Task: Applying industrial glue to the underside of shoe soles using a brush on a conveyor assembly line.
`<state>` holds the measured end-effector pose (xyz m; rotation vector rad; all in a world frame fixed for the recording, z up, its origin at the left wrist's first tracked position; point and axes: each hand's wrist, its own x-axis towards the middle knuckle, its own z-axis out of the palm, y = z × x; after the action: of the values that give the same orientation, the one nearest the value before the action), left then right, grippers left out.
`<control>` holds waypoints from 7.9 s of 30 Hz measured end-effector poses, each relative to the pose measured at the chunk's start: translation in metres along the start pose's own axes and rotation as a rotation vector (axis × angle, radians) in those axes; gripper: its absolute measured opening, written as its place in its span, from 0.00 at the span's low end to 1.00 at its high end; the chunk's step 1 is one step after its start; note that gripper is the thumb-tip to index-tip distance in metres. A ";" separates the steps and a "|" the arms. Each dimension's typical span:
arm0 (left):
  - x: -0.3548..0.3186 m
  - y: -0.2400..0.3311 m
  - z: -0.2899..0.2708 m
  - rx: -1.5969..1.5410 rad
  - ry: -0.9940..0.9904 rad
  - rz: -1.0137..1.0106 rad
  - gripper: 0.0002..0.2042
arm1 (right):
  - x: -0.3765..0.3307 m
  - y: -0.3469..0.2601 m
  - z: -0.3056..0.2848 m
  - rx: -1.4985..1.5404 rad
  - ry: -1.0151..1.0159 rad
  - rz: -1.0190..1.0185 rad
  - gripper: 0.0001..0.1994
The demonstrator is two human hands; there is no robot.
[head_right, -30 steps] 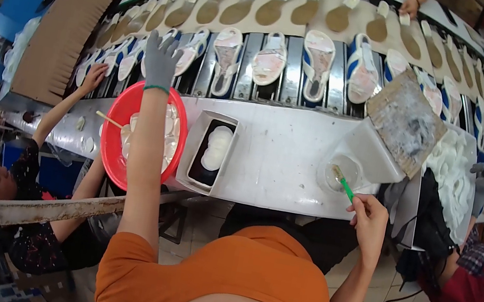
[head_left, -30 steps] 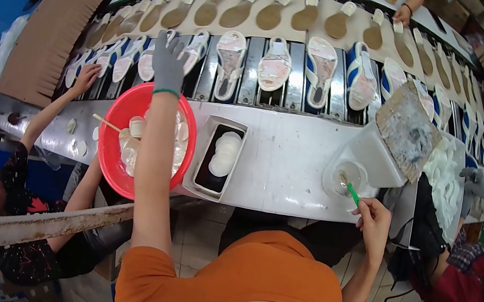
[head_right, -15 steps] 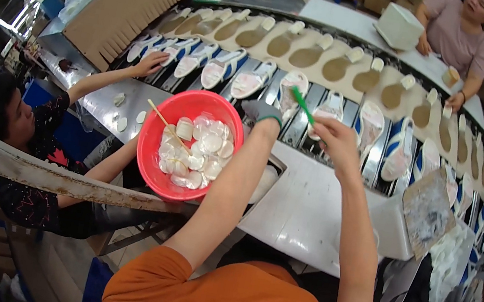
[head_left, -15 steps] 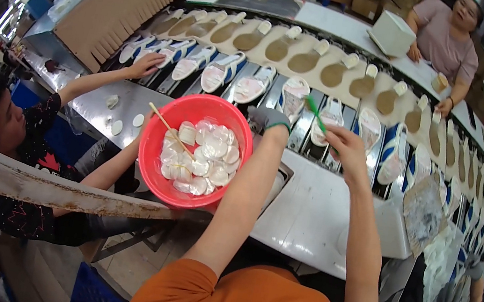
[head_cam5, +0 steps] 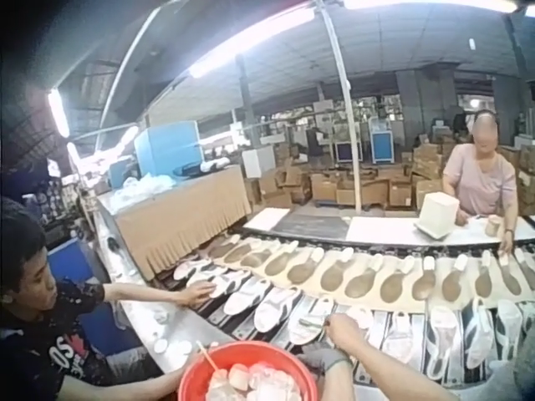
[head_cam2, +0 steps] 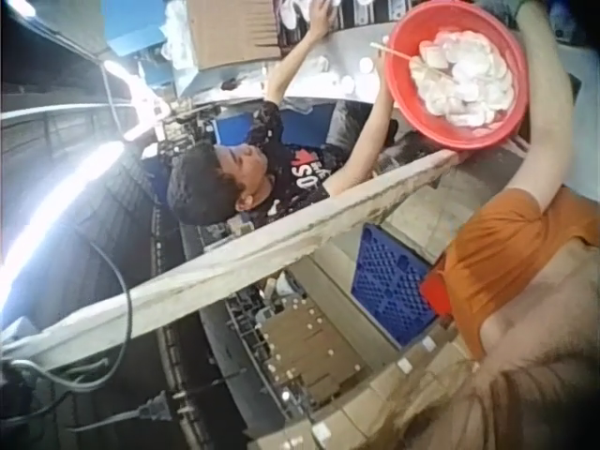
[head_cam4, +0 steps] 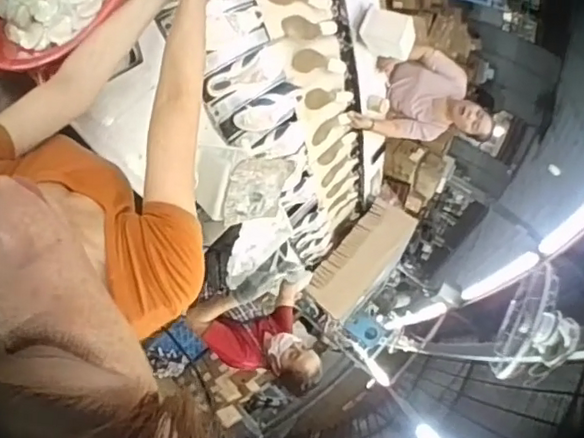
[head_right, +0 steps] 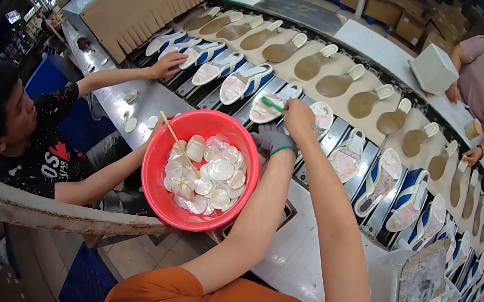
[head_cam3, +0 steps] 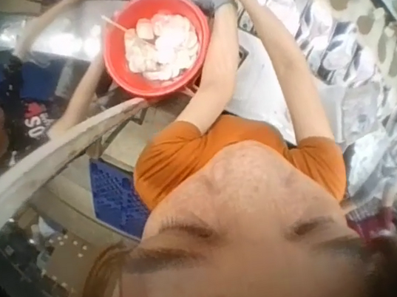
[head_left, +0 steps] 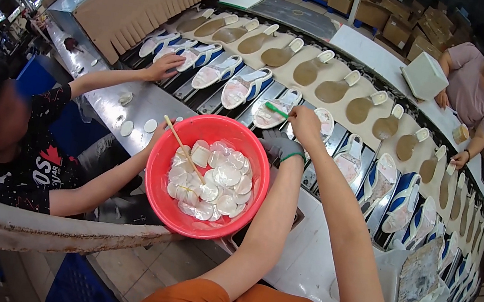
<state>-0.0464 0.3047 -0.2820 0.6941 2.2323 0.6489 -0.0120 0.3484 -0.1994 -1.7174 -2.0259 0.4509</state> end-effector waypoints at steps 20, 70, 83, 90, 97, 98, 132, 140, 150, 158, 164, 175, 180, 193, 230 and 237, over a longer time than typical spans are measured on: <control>-0.067 0.020 -0.002 -1.394 -0.299 -0.310 0.37 | -0.137 0.099 -0.120 0.723 0.193 0.370 0.07; -0.066 0.059 -0.024 -0.217 0.267 0.957 0.60 | -0.428 0.009 -0.190 1.101 0.406 0.367 0.11; -0.215 -0.041 -0.170 -1.509 -1.317 0.657 0.32 | -0.365 0.017 -0.130 2.298 -0.326 0.720 0.32; -0.219 -0.081 -0.204 -1.189 -1.036 1.015 0.49 | -0.371 0.021 -0.115 1.751 0.242 0.602 0.12; -0.244 -0.120 -0.207 -1.330 -0.972 0.568 0.37 | -0.376 0.022 -0.150 1.132 0.310 0.156 0.29; -0.246 -0.120 -0.206 -1.373 -0.996 0.547 0.36 | -0.379 0.020 -0.153 1.056 0.317 0.163 0.29; -0.280 -0.272 -0.108 -0.548 -0.763 1.125 0.23 | -0.491 -0.058 -0.193 0.915 0.330 -0.164 0.20; -0.283 -0.282 -0.116 -0.571 -0.896 1.036 0.22 | -0.524 -0.042 -0.203 0.842 0.507 -0.058 0.17; -0.279 -0.269 -0.132 -0.650 -1.179 0.791 0.22 | -0.560 0.026 -0.148 0.596 0.662 0.375 0.06; -0.258 -0.244 -0.137 -0.697 -1.413 0.476 0.22 | -0.565 0.009 -0.160 0.044 0.648 0.638 0.06; -0.256 -0.230 -0.141 -0.695 -1.491 0.345 0.21 | -0.533 0.007 -0.162 -0.193 0.488 0.627 0.04; -0.251 -0.231 -0.145 -0.709 -1.538 0.215 0.21 | -0.527 0.034 -0.152 0.128 0.396 0.785 0.07; -0.253 -0.231 -0.141 -0.715 -1.559 0.172 0.21 | -0.539 0.048 -0.141 0.630 0.474 0.857 0.06; -0.252 -0.230 -0.134 -0.725 -1.601 0.138 0.20 | -0.491 -0.011 -0.141 0.837 0.227 0.583 0.07; -0.248 -0.232 -0.142 -0.771 -1.607 0.079 0.19 | -0.451 -0.003 -0.134 0.163 0.383 0.513 0.05; -0.249 -0.236 -0.145 -0.765 -1.615 0.069 0.19 | -0.450 0.010 -0.134 0.048 0.402 0.531 0.05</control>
<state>-0.0684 -0.0623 -0.2203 0.5230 0.4160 0.5491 0.1249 -0.0977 -0.1465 -2.1100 -1.2660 0.2787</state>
